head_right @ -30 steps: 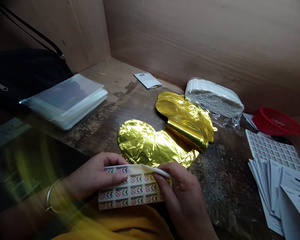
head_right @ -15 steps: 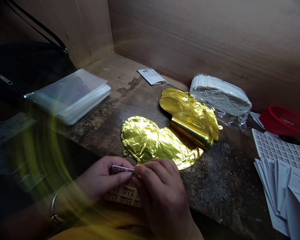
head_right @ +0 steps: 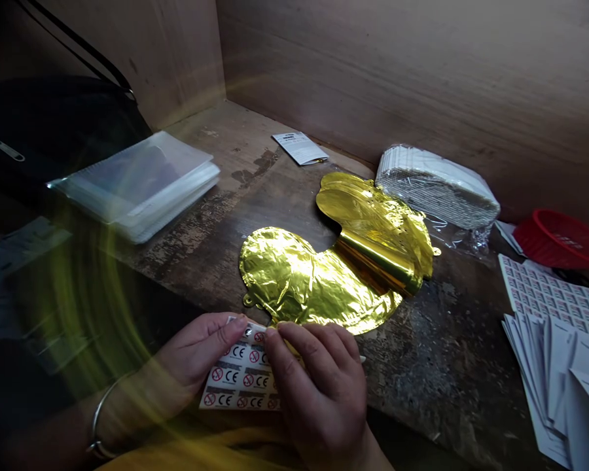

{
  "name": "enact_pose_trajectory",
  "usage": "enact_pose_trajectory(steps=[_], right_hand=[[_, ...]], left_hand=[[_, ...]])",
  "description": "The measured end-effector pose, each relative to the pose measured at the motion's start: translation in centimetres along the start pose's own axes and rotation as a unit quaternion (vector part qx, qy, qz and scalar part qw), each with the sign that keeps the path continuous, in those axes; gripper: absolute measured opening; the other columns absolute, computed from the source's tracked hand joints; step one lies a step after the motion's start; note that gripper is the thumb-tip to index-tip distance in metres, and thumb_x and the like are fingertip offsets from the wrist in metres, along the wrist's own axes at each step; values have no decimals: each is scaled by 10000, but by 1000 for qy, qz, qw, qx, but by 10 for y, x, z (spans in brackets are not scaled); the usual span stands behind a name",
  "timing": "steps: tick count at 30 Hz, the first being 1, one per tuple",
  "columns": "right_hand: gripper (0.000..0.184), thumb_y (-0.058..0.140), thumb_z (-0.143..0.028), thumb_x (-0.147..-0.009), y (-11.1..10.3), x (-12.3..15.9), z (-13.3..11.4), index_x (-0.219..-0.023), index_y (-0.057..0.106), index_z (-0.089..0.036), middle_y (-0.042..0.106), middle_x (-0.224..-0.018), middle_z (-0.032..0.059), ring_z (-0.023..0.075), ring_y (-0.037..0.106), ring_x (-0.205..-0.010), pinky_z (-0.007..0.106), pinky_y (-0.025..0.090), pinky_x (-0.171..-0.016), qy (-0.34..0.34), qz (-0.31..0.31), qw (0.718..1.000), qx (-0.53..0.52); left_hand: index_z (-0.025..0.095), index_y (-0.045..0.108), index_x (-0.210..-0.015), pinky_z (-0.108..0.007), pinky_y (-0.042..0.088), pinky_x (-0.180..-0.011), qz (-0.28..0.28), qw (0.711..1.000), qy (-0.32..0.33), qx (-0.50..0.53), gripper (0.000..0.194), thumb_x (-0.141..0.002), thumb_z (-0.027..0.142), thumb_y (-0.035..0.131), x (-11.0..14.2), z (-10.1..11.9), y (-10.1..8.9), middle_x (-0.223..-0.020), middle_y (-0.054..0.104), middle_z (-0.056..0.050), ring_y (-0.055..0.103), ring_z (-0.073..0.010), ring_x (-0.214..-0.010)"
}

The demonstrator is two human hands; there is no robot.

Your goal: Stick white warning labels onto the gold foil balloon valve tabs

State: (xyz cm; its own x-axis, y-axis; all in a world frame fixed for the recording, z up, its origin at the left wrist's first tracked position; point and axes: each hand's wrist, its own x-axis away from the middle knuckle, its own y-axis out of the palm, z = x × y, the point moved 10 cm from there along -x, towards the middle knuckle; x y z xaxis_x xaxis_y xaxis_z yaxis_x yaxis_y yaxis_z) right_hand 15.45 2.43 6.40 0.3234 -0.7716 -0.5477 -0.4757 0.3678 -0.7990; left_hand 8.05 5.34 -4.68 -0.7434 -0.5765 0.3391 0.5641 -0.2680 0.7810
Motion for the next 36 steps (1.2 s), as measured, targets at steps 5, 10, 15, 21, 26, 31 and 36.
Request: enact_pose_trajectory(steps=[5, 10, 15, 21, 26, 31, 36], right_hand=[[325, 612, -12, -817, 4, 1, 4, -1091, 645, -185, 678, -977, 87, 216, 577, -890, 377, 453, -776, 19, 8, 999, -31], [239, 602, -7, -807, -2, -7, 6, -940, 633, -204, 593, -907, 59, 197, 545, -876, 328, 477, -746, 86, 20, 993, -80], [85, 629, -160, -854, -17, -10, 46, -871, 648, -242, 585, -960, 31, 162, 574, -889, 258, 468, -704, 237, 3, 961, -145], [146, 685, -347, -799, 36, 15, 115, -751, 684, -209, 632, -794, 24, 172, 595, -743, 284, 476, -666, 436, -120, 853, -259], [192, 667, -356, -811, 63, 27, 111, -715, 671, -189, 613, -769, 25, 163, 592, -714, 272, 484, -635, 439, -134, 842, -283], [188, 651, -350, -836, 71, 34, 108, -749, 663, -183, 645, -747, 33, 172, 618, -703, 282, 500, -632, 446, -146, 836, -285], [204, 662, -358, -815, 68, 30, 108, -717, 678, -179, 668, -728, 46, 175, 618, -664, 283, 501, -596, 438, -138, 850, -258]], left_hand=[[109, 676, -922, -218, 493, -704, -4, 1000, 1, -23, 279, -943, 369, 579, 0, -3, -4, -766, 670, -38, 630, -107, -695], [139, 674, -1017, -224, 499, -738, 3, 992, 4, -127, 215, -896, 314, 650, 2, 1, -9, -887, 692, -36, 633, -122, -786], [177, 683, -1053, -247, 496, -759, -3, 858, 180, -481, 201, -944, 190, 515, 14, 42, 4, -932, 700, -40, 634, -146, -842], [227, 688, -922, -411, 380, -1075, -24, 507, 419, -753, 106, -907, 182, 593, 31, 34, 31, -1194, 660, -45, 564, -211, -1158], [217, 660, -900, -505, 162, -1191, -14, 479, 394, -785, 65, -906, 203, 597, 16, 15, 13, -1348, 584, -56, 452, -232, -1331], [205, 652, -896, -490, 140, -1201, -17, 484, 379, -788, 122, -941, 188, 540, 16, 15, 11, -1362, 580, -48, 447, -219, -1342], [197, 654, -910, -483, 154, -1202, -19, 481, 386, -787, 131, -947, 193, 529, 17, 17, 15, -1347, 592, -59, 455, -222, -1336]])
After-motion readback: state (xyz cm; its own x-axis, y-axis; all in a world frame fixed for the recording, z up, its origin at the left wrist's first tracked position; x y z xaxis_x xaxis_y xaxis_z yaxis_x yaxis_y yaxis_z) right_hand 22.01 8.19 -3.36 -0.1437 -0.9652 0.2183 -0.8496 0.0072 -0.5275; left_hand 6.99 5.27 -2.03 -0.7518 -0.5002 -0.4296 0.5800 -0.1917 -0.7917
